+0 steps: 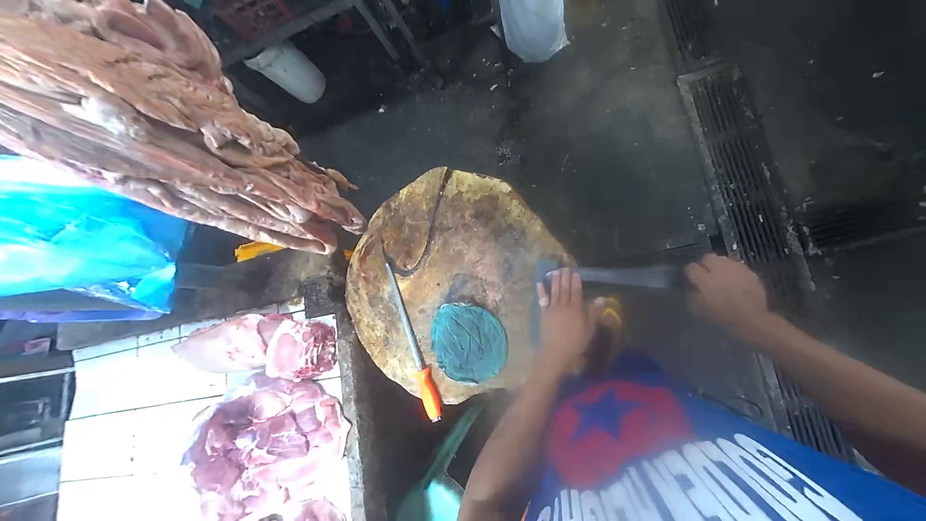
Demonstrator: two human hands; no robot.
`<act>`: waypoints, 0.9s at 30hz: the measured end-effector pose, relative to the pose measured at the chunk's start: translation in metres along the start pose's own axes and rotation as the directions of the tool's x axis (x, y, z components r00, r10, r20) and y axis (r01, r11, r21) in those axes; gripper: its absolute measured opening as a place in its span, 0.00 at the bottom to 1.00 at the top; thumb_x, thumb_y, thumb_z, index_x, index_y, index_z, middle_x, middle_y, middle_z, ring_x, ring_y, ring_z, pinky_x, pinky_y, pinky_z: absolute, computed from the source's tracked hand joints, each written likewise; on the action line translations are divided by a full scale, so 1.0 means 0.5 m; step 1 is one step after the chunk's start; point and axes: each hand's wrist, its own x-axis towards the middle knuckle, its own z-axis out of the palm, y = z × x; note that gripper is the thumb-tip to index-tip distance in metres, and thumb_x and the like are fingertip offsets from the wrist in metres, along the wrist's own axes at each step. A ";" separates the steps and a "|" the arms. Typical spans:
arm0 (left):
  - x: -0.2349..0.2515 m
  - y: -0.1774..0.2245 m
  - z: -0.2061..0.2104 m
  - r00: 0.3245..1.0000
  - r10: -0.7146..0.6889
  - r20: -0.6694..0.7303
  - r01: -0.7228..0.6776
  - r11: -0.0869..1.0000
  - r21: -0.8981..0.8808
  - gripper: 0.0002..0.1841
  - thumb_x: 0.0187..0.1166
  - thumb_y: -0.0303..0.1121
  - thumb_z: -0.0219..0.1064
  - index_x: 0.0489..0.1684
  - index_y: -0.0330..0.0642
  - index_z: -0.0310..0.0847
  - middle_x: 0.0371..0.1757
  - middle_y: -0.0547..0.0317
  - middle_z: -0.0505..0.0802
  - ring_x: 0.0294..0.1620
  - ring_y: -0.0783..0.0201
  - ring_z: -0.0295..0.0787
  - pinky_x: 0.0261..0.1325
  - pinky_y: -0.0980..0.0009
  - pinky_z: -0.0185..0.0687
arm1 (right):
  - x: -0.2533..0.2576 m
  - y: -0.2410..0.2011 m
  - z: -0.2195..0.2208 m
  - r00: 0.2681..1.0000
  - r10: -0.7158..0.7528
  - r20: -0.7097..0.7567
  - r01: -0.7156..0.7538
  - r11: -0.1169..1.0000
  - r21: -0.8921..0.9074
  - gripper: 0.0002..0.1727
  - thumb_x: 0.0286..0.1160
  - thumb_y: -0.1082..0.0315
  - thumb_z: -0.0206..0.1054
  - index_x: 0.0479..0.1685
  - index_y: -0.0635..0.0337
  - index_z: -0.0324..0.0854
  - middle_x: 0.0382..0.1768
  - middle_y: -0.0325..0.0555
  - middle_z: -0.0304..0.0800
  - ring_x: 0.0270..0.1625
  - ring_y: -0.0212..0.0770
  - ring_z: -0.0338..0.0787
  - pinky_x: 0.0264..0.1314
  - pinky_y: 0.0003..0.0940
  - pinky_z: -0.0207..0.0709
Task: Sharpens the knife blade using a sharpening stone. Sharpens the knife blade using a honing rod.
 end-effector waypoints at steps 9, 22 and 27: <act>-0.239 -0.174 -0.036 0.932 -0.363 0.010 0.363 0.931 -0.017 0.42 0.89 0.63 0.44 0.90 0.33 0.60 0.91 0.37 0.66 0.95 0.42 0.51 0.94 0.35 0.33 | 0.060 -0.274 0.063 0.902 -0.406 0.147 0.387 0.911 0.144 0.17 0.71 0.69 0.72 0.60 0.55 0.86 0.63 0.57 0.86 0.64 0.62 0.88 0.62 0.64 0.83; -0.213 -0.209 -0.030 0.929 -0.369 0.004 0.369 0.929 -0.027 0.42 0.88 0.65 0.42 0.92 0.42 0.60 0.92 0.47 0.66 0.96 0.47 0.50 0.95 0.35 0.32 | 0.074 -0.288 0.064 0.945 -0.286 0.156 0.276 0.958 0.081 0.18 0.63 0.61 0.78 0.54 0.52 0.88 0.57 0.54 0.89 0.50 0.60 0.92 0.45 0.64 0.86; -0.122 -0.082 -0.034 0.962 -0.270 0.033 0.271 0.962 -0.035 0.44 0.87 0.64 0.48 0.93 0.37 0.54 0.94 0.40 0.60 0.97 0.44 0.44 0.95 0.36 0.29 | 0.076 -0.138 0.031 0.961 -0.265 0.083 0.260 0.964 0.061 0.18 0.63 0.64 0.80 0.54 0.54 0.88 0.57 0.58 0.89 0.56 0.63 0.91 0.50 0.68 0.85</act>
